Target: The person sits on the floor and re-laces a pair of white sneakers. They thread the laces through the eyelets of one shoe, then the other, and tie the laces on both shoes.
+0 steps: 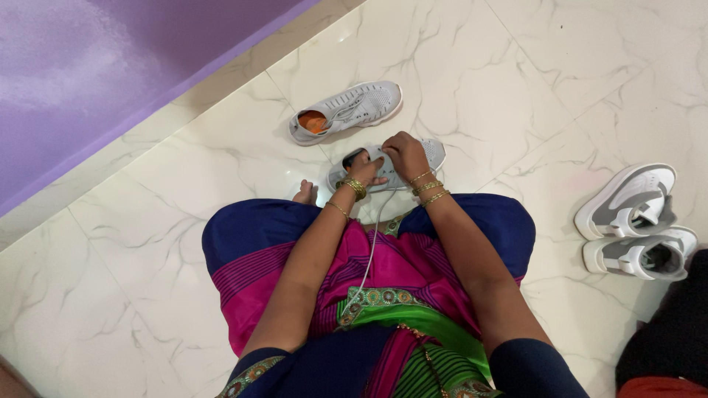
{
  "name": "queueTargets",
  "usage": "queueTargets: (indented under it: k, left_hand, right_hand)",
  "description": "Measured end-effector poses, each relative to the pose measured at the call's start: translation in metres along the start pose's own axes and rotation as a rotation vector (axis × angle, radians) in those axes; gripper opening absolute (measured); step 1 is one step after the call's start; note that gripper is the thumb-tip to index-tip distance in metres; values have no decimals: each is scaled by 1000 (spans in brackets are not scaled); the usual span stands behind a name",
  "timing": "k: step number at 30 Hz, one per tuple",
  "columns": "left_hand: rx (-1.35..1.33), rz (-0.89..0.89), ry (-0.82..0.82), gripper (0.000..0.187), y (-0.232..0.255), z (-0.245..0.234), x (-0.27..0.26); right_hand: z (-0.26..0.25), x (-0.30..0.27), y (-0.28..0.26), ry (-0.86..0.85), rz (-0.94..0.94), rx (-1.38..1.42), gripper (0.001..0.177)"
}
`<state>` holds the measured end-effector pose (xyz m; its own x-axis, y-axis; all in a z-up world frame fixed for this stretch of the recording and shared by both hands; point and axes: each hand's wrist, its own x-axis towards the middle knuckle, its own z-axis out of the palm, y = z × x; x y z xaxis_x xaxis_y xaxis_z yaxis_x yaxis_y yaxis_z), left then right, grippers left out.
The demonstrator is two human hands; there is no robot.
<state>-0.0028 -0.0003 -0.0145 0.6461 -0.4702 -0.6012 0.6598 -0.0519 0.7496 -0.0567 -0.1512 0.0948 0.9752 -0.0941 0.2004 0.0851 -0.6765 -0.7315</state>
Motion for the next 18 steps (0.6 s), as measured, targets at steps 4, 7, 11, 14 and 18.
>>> queueTargets:
  k: [4, 7, 11, 14, 18]
  left_hand:
    - [-7, 7, -21, 28, 7, 1, -8]
    - [34, -3, -17, 31, 14, 5, -15]
    - [95, -20, 22, 33, 19, 7, -16]
    - [99, 6, 20, 34, 11, 3, -9]
    - [117, 21, 11, 34, 0, -4, 2]
  right_hand:
    - [-5, 4, -3, 66, -71, 147, 7]
    - [-23, 10, -6, 127, -10, 412, 6]
    - [-68, 1, -6, 246, 166, 883, 4]
    - [-97, -18, 0, 319, 48, 1402, 9]
    - [-134, -42, 14, 346, -159, 1783, 15]
